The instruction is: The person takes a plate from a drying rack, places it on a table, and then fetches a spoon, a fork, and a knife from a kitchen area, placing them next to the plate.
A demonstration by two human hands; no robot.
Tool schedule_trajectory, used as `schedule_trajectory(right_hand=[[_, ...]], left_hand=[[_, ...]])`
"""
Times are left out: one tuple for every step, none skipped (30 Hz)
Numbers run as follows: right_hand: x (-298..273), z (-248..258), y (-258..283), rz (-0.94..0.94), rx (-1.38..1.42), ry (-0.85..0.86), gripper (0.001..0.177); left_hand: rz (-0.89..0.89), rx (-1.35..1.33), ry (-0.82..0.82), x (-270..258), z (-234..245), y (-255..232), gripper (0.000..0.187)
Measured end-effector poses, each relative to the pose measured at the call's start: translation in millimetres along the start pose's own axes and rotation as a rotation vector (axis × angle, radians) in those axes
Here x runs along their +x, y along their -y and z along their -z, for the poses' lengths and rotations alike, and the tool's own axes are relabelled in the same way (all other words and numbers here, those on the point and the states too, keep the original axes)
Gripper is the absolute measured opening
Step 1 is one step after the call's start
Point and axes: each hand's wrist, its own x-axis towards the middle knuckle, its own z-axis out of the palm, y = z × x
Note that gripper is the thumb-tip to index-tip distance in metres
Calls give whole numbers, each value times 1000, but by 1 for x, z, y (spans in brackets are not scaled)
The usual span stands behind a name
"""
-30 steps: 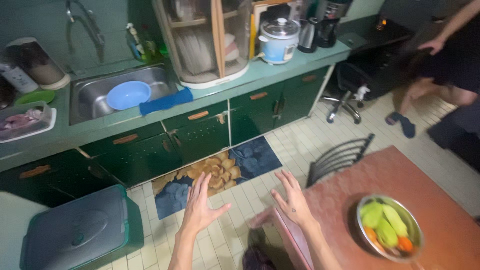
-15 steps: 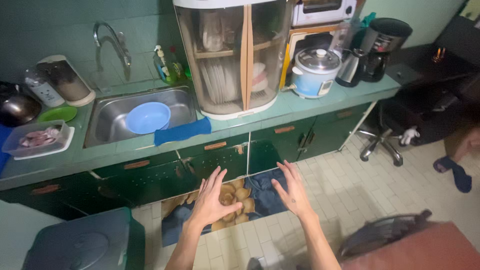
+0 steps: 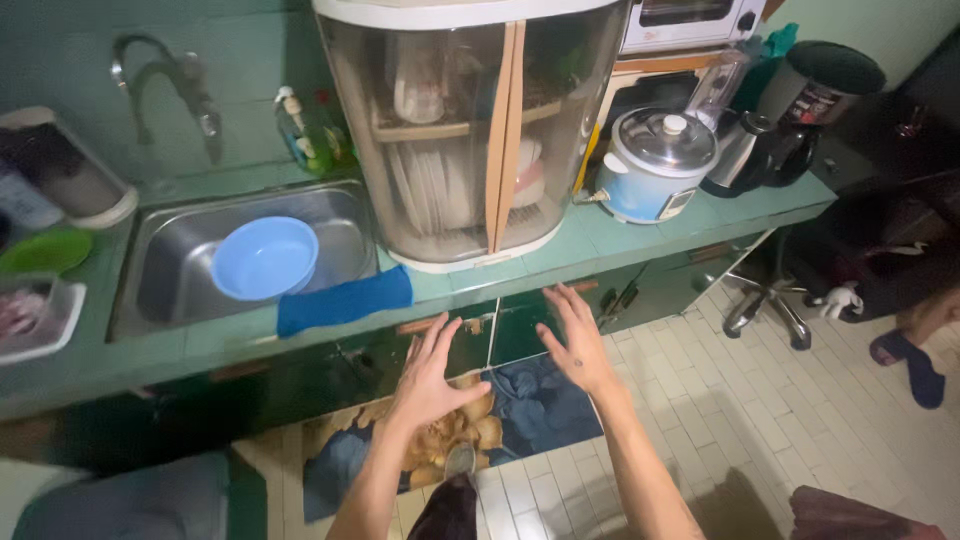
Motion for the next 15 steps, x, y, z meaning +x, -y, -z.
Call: schedule_trajectory(right_hand=[[5,-5,-2,-8,-6,-5,60],[21,-9,-5,-7,-28,16,60],[39,-11,-9,-7,-50,37,61],[50,-14,-11,-22,-54,31,61],[67,-17,-15,-24,-34,36,59],[82,-22,-18,-26,-14,37,58],[94,-28,-20,-41,-17,27,58],[108,-33,-22,-20,0,14,58],[122,-37,-24,1,16,1,58],[136,-42,-27,-5,13,-5,58],[150,-47,-30,47,34,-47,57],[159,-50,-32,99,59,-83,55],[167,-51,-35,93,58,-83,55],[177,-52,-37,-31,127,-55,58],[184,-54,-39,-156,196,-26,60]], left_hand=[[-6,-4,8,6,-1,2,109],[-16,-38,20,20,1,5,109],[-26,-72,32,40,4,8,108],[-32,-75,46,51,5,11,108],[-15,-93,57,63,6,13,106],[0,-109,70,74,6,18,103],[-8,-110,86,81,6,22,103],[-30,-101,90,90,5,25,102],[-51,-93,94,99,5,28,101],[-58,-94,101,106,5,31,101],[-86,-82,97,113,5,35,101],[-107,-70,91,117,3,37,102],[-107,-72,96,120,1,37,102],[-95,-73,113,125,1,38,102],[-83,-73,129,129,1,38,103]])
